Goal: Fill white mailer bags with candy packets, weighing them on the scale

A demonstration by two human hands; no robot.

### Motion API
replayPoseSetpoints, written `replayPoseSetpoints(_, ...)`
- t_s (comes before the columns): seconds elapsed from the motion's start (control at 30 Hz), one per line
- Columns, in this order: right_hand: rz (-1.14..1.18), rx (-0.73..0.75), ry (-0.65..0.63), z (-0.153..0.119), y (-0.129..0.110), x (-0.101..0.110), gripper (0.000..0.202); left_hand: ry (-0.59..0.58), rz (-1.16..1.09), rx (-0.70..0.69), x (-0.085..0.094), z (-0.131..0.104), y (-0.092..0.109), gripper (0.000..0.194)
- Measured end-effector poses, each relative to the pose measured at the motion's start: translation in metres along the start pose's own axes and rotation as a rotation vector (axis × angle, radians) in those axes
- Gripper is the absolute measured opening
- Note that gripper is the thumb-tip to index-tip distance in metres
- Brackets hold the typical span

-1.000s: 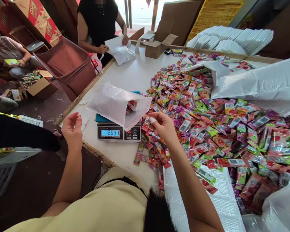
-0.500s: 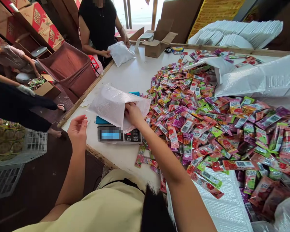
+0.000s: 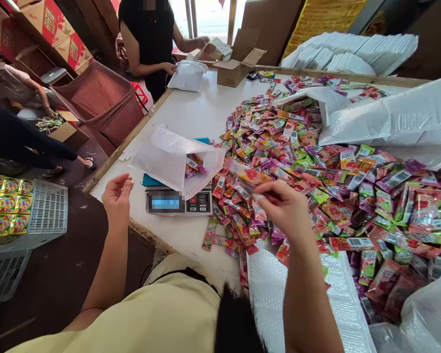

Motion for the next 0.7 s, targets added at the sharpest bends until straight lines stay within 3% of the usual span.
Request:
replayPoseSetpoints(0.1, -0.435, -0.052, 0.162, -0.018, 0.027, 0.033, 0.023, -0.009, -0.006, 0.023, -0.001, -0.002, -0.005, 0.028)
replayPoseSetpoints(0.13, -0.53, -0.03, 0.235, -0.019, 0.024, 0.037, 0.024, -0.015, -0.008, 0.028, -0.003, -0.003, -0.006, 0.028)
replayPoseSetpoints(0.2, -0.509, 0.043, 0.301, -0.013, 0.007, 0.026, 0.026, -0.025, -0.012, 0.023, -0.008, -0.004, -0.005, 0.027)
replayPoseSetpoints(0.37, -0.159, 0.209, -0.007, 0.034, -0.054, -0.06, 0.026, -0.021, -0.007, -0.013, -0.01, -0.003, 0.006, 0.025)
replayPoseSetpoints(0.47, -0.099, 0.289, -0.107, 0.063, -0.08, -0.107, 0.042, 0.013, 0.016, -0.025, 0.0, -0.001, 0.004, 0.025)
replayPoseSetpoints(0.57, -0.095, 0.329, -0.16, 0.088, -0.093, -0.145, 0.061, 0.033, 0.052, -0.008, 0.009, 0.0, -0.004, 0.028)
replayPoseSetpoints(0.7, -0.151, 0.294, -0.188, 0.11, -0.097, -0.178, 0.059, 0.044, 0.062, 0.015, 0.013, -0.001, -0.01, 0.03)
Point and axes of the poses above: each hand's wrist, its own z-axis towards the middle knuckle, its own x-axis out of the back of the hand, y = z × x, the point moved 7 cm from there along z, towards the middle knuckle, and after that the axes turned 11 degrees about -z, right-handed, at the moved point
